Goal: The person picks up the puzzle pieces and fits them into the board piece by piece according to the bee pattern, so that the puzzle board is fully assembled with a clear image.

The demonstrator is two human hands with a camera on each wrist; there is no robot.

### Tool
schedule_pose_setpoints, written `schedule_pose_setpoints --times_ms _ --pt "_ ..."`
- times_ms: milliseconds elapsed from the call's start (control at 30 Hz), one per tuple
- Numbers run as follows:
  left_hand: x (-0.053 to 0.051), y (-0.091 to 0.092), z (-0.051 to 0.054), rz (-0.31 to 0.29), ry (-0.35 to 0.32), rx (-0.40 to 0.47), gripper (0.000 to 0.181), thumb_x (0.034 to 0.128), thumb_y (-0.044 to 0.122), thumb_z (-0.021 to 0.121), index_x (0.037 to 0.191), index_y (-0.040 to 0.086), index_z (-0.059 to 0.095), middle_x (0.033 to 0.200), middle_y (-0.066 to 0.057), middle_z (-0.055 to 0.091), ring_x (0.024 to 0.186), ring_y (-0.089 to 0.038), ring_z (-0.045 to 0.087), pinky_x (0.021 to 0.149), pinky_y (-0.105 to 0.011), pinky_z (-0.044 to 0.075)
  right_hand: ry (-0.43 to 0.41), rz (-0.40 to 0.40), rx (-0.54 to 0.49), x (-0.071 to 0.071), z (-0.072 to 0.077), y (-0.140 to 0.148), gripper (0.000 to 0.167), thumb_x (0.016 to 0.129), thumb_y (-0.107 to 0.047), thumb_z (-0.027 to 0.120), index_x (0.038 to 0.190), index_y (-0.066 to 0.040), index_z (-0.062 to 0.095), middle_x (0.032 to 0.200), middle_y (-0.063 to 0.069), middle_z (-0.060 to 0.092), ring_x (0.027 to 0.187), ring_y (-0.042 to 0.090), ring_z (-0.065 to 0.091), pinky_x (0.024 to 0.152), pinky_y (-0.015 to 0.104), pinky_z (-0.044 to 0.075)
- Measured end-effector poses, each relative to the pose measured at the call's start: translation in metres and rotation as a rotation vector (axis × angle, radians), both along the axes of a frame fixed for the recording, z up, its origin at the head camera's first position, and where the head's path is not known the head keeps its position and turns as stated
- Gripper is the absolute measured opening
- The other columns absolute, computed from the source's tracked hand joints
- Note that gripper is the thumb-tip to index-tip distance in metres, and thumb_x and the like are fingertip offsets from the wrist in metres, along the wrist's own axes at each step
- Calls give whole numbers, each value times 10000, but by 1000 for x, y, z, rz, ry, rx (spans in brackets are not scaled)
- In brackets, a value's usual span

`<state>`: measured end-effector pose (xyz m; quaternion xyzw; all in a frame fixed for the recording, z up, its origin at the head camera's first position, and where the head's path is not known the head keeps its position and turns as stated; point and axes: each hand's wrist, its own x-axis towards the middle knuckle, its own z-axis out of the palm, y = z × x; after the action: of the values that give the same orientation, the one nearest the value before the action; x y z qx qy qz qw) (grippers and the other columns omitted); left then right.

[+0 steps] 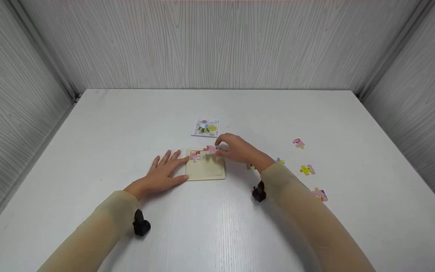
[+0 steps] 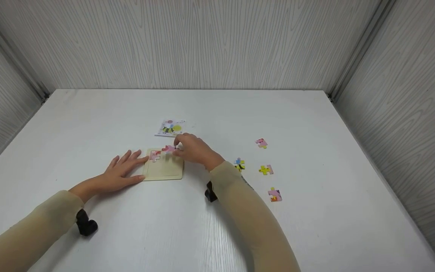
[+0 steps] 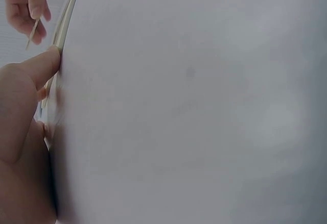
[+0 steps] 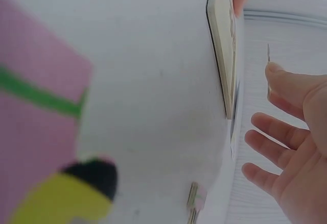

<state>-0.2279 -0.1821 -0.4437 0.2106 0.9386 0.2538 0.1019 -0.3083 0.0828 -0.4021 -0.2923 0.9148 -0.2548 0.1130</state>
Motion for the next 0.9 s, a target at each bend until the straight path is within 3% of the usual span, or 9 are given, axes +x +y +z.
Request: schedule_pose_setpoints --times_ms 233,433,900 --pt "0 -1 1 -14 6 0 663 925 493 482 1476 184 280 1549 -127 66 1399 -337 -70 1052 -560 -103 0 15 10 -1 -3 -9 304 893 -231 639 1120 -38 580 1164 98 560 1107 212 493 947 365 388" --pt "1 -1 2 -7 5 -5 664 926 498 476 1477 184 277 1550 -124 64 1400 -334 -66 1056 -555 -97 4 -2 84 -4 -7 -16 287 901 -220 628 1124 -46 579 1119 74 569 1013 180 509 899 340 414" --pt "1 -1 2 -3 1 -8 666 927 507 466 1479 188 271 1552 -112 60 1402 -325 -67 1060 -550 -92 -36 -5 115 -3 -10 -26 265 886 -231 648 1101 -84 598 1077 24 574 1018 154 510 919 315 417"
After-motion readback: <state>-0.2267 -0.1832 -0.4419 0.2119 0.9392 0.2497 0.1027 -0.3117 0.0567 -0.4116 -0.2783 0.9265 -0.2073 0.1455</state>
